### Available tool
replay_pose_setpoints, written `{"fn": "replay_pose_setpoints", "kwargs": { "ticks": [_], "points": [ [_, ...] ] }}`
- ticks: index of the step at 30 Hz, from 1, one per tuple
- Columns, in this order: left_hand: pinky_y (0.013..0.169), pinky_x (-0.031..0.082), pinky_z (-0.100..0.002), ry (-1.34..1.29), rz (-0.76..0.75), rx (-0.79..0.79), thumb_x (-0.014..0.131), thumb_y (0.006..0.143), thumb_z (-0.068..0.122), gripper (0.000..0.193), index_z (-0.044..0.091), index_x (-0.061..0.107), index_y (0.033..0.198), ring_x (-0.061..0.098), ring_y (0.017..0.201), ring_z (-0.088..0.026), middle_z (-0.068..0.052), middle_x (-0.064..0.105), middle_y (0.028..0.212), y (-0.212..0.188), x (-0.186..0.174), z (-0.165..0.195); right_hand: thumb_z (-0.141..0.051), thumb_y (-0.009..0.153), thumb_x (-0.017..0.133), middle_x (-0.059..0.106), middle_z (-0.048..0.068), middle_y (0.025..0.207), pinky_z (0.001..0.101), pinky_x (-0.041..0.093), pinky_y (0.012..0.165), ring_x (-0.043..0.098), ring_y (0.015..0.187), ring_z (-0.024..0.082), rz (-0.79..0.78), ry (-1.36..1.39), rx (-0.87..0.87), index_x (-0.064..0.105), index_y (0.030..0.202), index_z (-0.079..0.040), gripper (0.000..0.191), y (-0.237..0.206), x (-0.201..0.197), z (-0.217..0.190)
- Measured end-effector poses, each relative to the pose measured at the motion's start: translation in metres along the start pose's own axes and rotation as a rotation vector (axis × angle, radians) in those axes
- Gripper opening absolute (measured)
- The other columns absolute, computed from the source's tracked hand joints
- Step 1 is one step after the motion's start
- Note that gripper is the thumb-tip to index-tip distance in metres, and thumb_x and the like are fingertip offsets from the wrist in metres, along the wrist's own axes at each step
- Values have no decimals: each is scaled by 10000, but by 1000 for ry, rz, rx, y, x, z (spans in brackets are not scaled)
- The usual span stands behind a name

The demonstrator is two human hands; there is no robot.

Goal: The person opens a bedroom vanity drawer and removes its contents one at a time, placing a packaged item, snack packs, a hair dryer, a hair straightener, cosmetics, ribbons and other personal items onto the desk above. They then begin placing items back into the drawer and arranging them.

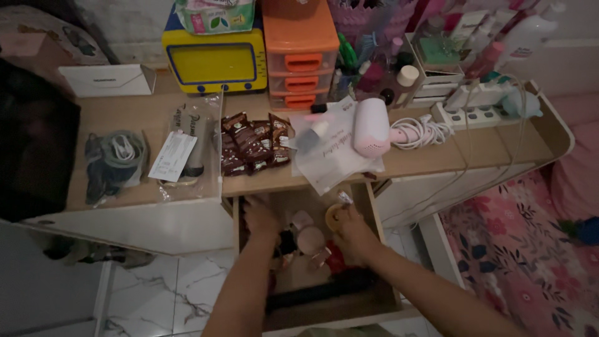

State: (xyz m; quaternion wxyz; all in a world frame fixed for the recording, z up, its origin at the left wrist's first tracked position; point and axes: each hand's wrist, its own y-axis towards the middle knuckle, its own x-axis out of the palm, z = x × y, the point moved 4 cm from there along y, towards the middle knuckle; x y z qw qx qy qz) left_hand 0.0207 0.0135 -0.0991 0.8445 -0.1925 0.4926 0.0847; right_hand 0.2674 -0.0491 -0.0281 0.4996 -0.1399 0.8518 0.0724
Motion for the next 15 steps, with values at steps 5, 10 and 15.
{"fn": "replay_pose_setpoints", "kwargs": {
  "ticks": [5, 10, 15],
  "points": [
    [932, 541, -541, 130, 84, 84, 826, 818, 394, 819, 141, 402, 1471, 526, 1213, -447, -246, 323, 1551, -14, -3, 9, -279, 814, 788, 379, 180, 1483, 581, 392, 1074, 377, 1388, 460, -355, -366, 35, 422, 1407, -103, 719, 25, 31, 24],
    [986, 494, -566, 109, 19, 164, 858, 755, 360, 975, 287, 317, 1563, 409, 1284, -571, -331, 264, 1513, -12, 5, -3, -232, 849, 723, 292, 304, 1535, 566, 423, 1063, 414, 1326, 504, -170, -111, 75, 417, 1544, -206, 759, 31, 36, 29],
    [1074, 416, -628, 80, 107, 398, 915, 686, 344, 1082, 250, 287, 1562, 401, 1328, -576, -316, 318, 1419, -12, 8, -7, -267, 855, 724, 349, 264, 1550, 523, 473, 1077, 496, 1308, 467, -112, -139, 99, 517, 1414, -206, 598, 30, 47, 25]
  ]
}}
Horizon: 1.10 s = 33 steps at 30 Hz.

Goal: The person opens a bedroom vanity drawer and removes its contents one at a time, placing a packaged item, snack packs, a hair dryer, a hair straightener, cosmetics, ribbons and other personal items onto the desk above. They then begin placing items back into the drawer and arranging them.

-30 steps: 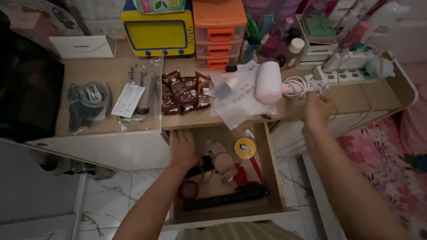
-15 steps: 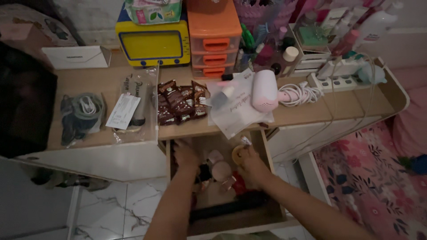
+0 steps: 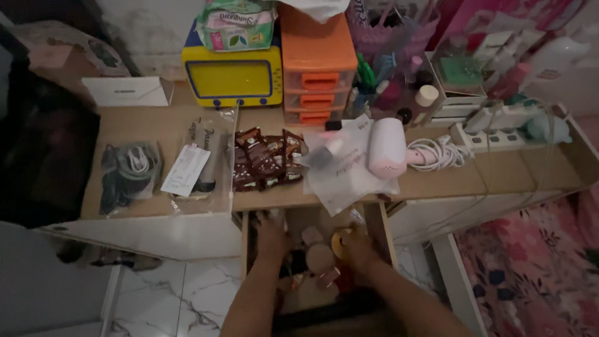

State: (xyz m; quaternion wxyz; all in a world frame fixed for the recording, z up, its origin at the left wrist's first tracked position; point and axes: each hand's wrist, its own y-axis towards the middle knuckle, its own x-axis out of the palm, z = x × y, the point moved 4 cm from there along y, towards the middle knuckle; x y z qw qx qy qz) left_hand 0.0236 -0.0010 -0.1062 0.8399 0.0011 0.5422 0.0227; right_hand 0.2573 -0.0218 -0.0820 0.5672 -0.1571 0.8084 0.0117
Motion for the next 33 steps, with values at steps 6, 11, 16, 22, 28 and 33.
{"fn": "replay_pose_setpoints", "kwargs": {
  "ticks": [6, 11, 16, 22, 28, 33],
  "points": [
    [1076, 486, -564, -51, -167, -29, 948, 511, 247, 1291, 286, 249, 1596, 570, 1233, -494, -257, 362, 1488, 4, 8, -11, -204, 627, 885, 376, 290, 1402, 600, 413, 1005, 421, 1265, 578, 180, 37, -162, 536, 1281, -133, 745, -20, -13, -14],
    [965, 534, -523, -179, -209, -107, 1026, 494, 204, 1313, 314, 273, 1564, 596, 1105, -522, -404, 213, 1485, 2, 1, -22, -198, 647, 898, 405, 274, 1352, 521, 472, 1044, 508, 1204, 520, -74, 157, 175, 456, 1425, -163, 896, -24, -38, -5],
    [867, 576, -515, -71, -220, 259, 823, 719, 131, 820, 353, 469, 1425, 651, 1049, -486, -318, 307, 1565, -2, -7, -10, -213, 608, 909, 430, 269, 1323, 479, 498, 1027, 520, 1222, 487, -93, 229, 230, 401, 1463, -176, 996, -32, -65, -7],
    [884, 577, -495, -171, -300, 570, 732, 786, 68, 816, 364, 466, 1497, 644, 1096, -478, -296, 358, 1539, -38, -44, 24, -313, 631, 925, 488, 269, 1285, 451, 483, 1045, 512, 1212, 460, -128, 203, -21, 438, 1430, -200, 942, -37, -107, -17],
    [972, 542, -487, -411, -331, 523, 831, 700, 120, 835, 302, 483, 1437, 498, 1299, -500, -236, 331, 1523, -81, -131, 58, -319, 668, 903, 578, 150, 1295, 414, 458, 1049, 514, 1261, 344, -295, 267, -177, 485, 1401, -210, 850, -51, -185, -48],
    [1119, 395, -472, -387, -341, 381, 898, 634, 243, 873, 239, 488, 1405, 456, 1354, -416, -147, 363, 1535, -80, -201, 59, -330, 681, 861, 567, 116, 1267, 383, 494, 1023, 569, 1214, 275, -187, 362, -230, 472, 1451, -255, 867, -29, -239, -86]
  ]
}}
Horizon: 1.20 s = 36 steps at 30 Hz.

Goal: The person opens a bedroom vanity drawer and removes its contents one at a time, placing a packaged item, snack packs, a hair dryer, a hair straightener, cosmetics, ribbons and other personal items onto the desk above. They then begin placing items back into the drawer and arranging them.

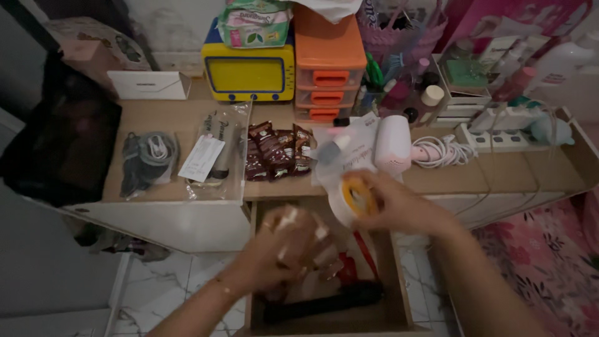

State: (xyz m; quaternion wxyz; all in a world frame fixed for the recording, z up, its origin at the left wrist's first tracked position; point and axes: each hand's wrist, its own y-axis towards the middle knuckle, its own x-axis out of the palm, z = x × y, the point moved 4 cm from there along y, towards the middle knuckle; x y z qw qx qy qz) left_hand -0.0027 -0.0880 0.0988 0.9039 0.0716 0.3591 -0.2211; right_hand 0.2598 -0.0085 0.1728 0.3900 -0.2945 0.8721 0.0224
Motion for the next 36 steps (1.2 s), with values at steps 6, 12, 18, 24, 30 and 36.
{"fn": "replay_pose_setpoints", "kwargs": {
  "ticks": [6, 12, 18, 24, 30, 36],
  "points": [
    [1168, 292, -505, 502, 425, 272, 856, 747, 268, 777, 211, 520, 1446, 485, 1359, -345, -72, 565, 1458, 19, -113, -3, -302, 708, 868, 506, 189, 1266, 410, 427, 1088, 508, 1241, 344, 223, -76, -228, 480, 1491, -209, 879, 79, 5, -31],
    [1080, 419, -542, 456, 813, 68, 915, 577, 128, 871, 146, 512, 1349, 450, 1283, -461, -185, 549, 1359, 45, -217, -63, -283, 717, 869, 463, 250, 1299, 403, 449, 1068, 518, 1219, 399, 366, -108, -315, 471, 1516, -180, 898, 166, 37, -40],
    [1030, 448, -531, 402, 839, -264, 845, 696, 165, 697, 148, 508, 1305, 454, 1254, -467, -221, 537, 1324, 69, -249, -131, -276, 677, 896, 465, 263, 1289, 440, 485, 1023, 565, 1148, 441, 559, -120, -195, 514, 1488, -182, 901, 204, 55, -41],
    [957, 481, -531, 535, 860, -252, 800, 838, 290, 522, 161, 538, 1270, 474, 1235, -493, -243, 498, 1333, 103, -250, -159, -293, 753, 890, 515, 267, 1287, 475, 484, 1008, 574, 1169, 465, 609, -159, -54, 653, 1308, -111, 630, 221, 60, -32],
    [859, 536, -565, 572, 671, -330, 733, 932, 273, 494, 304, 535, 1383, 599, 1142, -475, -239, 379, 1513, 127, -229, -173, -151, 797, 824, 540, 232, 1245, 458, 513, 947, 607, 1112, 411, 654, -124, -253, 683, 1245, -65, 478, 207, 56, -27],
    [919, 526, -570, 563, 543, -389, 814, 770, 222, 866, 358, 392, 1515, 483, 1337, -484, -278, 227, 1602, 131, -225, -175, -2, 942, 633, 599, 139, 1238, 293, 614, 759, 693, 994, 231, 673, 90, -530, 681, 1222, -78, 294, 140, 48, -32]
  ]
}}
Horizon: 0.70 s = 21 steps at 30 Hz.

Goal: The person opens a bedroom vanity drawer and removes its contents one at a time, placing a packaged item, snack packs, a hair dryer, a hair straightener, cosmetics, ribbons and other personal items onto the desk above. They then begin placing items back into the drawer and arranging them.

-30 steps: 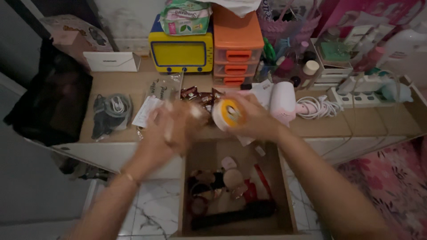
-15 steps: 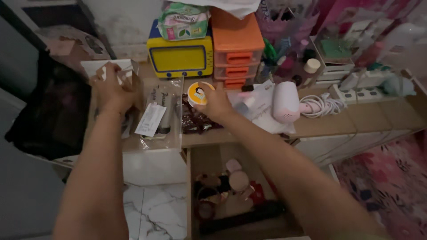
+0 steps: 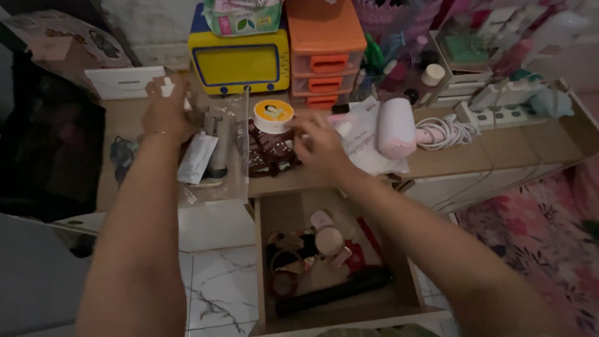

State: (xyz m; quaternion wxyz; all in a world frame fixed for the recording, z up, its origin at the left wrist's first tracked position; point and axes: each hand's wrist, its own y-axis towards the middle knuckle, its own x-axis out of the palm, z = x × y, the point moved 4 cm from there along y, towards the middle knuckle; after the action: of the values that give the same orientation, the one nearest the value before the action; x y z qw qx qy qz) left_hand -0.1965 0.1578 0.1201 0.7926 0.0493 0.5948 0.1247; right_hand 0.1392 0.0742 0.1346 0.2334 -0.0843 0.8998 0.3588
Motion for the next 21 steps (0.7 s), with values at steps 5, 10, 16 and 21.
{"fn": "replay_pose_setpoints", "kwargs": {
  "ticks": [5, 10, 16, 21],
  "points": [
    [1070, 422, -537, 104, -123, 56, 948, 579, 228, 1188, 400, 295, 1557, 217, 1453, -565, -311, 103, 1609, -14, -33, 23, -43, 849, 691, 701, 106, 930, 368, 577, 723, 716, 841, 259, -320, -47, 50, 691, 1062, -67, 215, -88, -24, -6],
    [1080, 375, -538, 29, 143, 200, 902, 659, 192, 1043, 243, 382, 1562, 352, 1332, -562, -347, 247, 1556, -64, -68, 66, -244, 882, 742, 725, 160, 949, 436, 563, 811, 709, 894, 347, -741, -284, 312, 738, 1115, -130, 260, -190, -21, 52],
    [917, 505, -490, -479, 482, 539, 690, 903, 15, 276, 34, 606, 1166, 604, 1039, -392, -171, 654, 1093, -163, -52, 121, -320, 757, 819, 526, 155, 1443, 491, 422, 1086, 488, 1283, 430, -844, -374, 300, 566, 1377, -129, 696, -224, 23, 82],
    [822, 568, -447, -587, -170, 890, 653, 850, 90, 157, 93, 632, 1006, 660, 1011, -333, -125, 643, 1089, -267, 45, 178, -266, 625, 900, 247, 119, 1632, 407, 330, 1190, 175, 1504, 401, -994, -428, 678, 370, 1514, -174, 1039, -203, 51, 69]
  ]
}}
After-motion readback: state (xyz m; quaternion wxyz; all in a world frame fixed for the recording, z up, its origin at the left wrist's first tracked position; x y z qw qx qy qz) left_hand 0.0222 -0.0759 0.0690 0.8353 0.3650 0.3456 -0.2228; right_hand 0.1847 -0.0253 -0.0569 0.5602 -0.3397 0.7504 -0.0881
